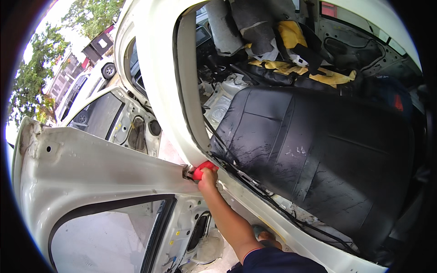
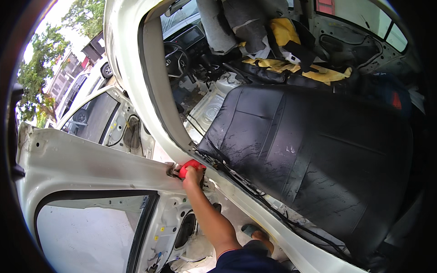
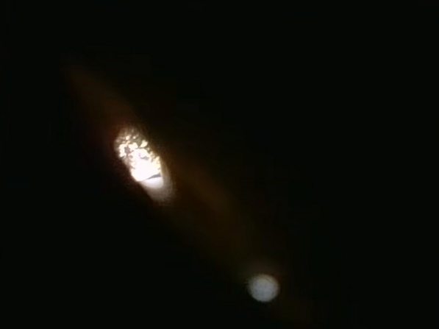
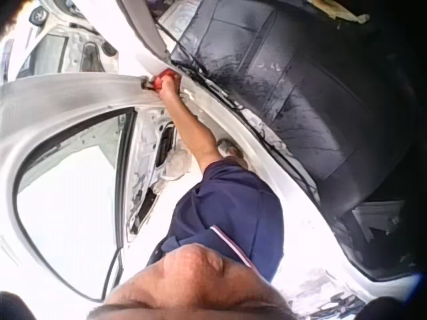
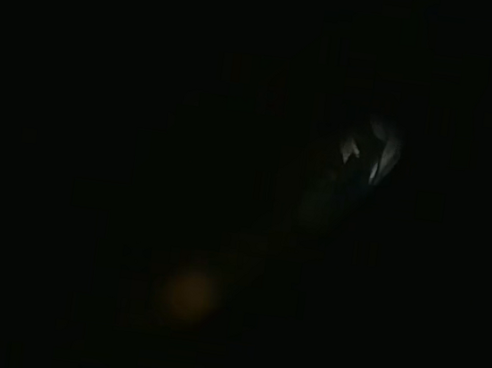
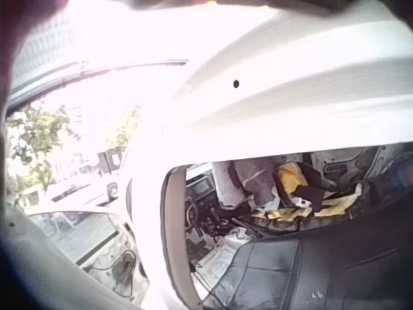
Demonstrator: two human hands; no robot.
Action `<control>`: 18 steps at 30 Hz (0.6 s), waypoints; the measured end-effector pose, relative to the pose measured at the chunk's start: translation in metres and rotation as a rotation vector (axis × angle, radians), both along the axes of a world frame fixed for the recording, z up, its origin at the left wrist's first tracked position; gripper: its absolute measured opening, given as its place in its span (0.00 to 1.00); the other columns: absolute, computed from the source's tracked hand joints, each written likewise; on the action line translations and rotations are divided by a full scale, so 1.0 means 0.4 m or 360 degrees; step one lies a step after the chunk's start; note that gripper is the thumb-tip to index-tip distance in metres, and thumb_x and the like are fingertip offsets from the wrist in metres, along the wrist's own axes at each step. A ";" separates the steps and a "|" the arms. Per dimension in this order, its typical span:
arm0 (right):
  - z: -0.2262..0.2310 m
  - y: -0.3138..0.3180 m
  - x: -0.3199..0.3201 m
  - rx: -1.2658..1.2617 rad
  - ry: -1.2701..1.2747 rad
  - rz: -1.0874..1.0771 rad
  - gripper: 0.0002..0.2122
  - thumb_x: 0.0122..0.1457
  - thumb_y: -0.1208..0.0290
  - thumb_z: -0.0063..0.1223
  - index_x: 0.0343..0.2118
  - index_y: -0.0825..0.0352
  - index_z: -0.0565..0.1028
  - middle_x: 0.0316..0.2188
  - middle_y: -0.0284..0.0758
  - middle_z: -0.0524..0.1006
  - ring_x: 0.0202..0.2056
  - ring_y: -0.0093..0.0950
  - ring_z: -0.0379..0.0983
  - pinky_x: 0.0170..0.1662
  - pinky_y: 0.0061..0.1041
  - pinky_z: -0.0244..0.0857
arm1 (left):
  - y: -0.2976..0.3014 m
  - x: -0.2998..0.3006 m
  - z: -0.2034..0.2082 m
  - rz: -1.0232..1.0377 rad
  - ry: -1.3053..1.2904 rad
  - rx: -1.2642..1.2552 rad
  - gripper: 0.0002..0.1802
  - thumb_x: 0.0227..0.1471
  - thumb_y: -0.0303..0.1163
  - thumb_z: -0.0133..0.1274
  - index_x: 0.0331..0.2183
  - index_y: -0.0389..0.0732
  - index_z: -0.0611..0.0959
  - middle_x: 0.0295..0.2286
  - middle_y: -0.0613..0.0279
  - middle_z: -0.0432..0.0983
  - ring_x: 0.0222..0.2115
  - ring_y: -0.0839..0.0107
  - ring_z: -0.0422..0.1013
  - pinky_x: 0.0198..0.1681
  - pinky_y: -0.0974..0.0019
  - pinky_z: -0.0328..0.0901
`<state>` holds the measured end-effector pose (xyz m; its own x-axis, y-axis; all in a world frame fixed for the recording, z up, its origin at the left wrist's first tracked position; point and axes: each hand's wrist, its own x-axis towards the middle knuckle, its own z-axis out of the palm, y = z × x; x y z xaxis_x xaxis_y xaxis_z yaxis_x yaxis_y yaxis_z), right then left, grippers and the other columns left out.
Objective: The person uses a red cloth to wipe the door hinge and door jamb area of a white car. The person repeatedly wipes the same hinge and surrounding metal surfaces with the cloth.
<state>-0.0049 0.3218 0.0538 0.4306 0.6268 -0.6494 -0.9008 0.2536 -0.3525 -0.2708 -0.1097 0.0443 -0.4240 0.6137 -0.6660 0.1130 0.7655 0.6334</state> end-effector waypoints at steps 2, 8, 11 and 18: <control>-0.025 0.014 0.002 -0.0269 -0.0004 -0.0125 0.24 0.44 0.87 0.46 0.48 0.62 0.73 0.41 0.35 0.78 0.38 0.33 0.77 0.40 0.33 0.74 | -0.002 -0.001 0.004 -0.0004 0.0013 -0.0008 0.31 0.66 0.55 0.41 0.59 0.42 0.69 0.50 0.51 0.73 0.44 0.53 0.75 0.44 0.39 0.72; -0.188 -0.097 0.032 0.0201 0.0168 -0.0031 0.16 0.48 0.84 0.51 0.40 0.62 0.75 0.36 0.34 0.78 0.35 0.33 0.79 0.37 0.34 0.77 | -0.001 0.002 0.011 0.0003 -0.0012 0.0009 0.32 0.66 0.55 0.41 0.59 0.41 0.69 0.51 0.51 0.72 0.45 0.53 0.74 0.44 0.40 0.73; -0.302 -0.285 0.056 0.0065 0.0061 -0.0126 0.12 0.54 0.78 0.46 0.42 0.65 0.75 0.37 0.36 0.79 0.37 0.34 0.79 0.41 0.36 0.78 | 0.002 0.004 0.019 0.0001 -0.0014 0.0013 0.32 0.66 0.55 0.41 0.59 0.41 0.69 0.51 0.51 0.72 0.45 0.53 0.74 0.44 0.40 0.73; -0.492 -0.206 0.077 -0.0199 0.0319 0.0237 0.09 0.60 0.69 0.49 0.41 0.62 0.76 0.37 0.35 0.81 0.38 0.34 0.78 0.39 0.36 0.73 | 0.008 -0.001 0.051 0.0013 0.0011 -0.0016 0.33 0.66 0.55 0.42 0.60 0.39 0.69 0.52 0.50 0.72 0.46 0.53 0.74 0.45 0.41 0.73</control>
<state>0.0258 0.2394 -0.1430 0.1947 0.5830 -0.7888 -0.9798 0.0788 -0.1837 -0.2713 -0.1064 0.0648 -0.4338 0.6033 -0.6692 0.1111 0.7729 0.6247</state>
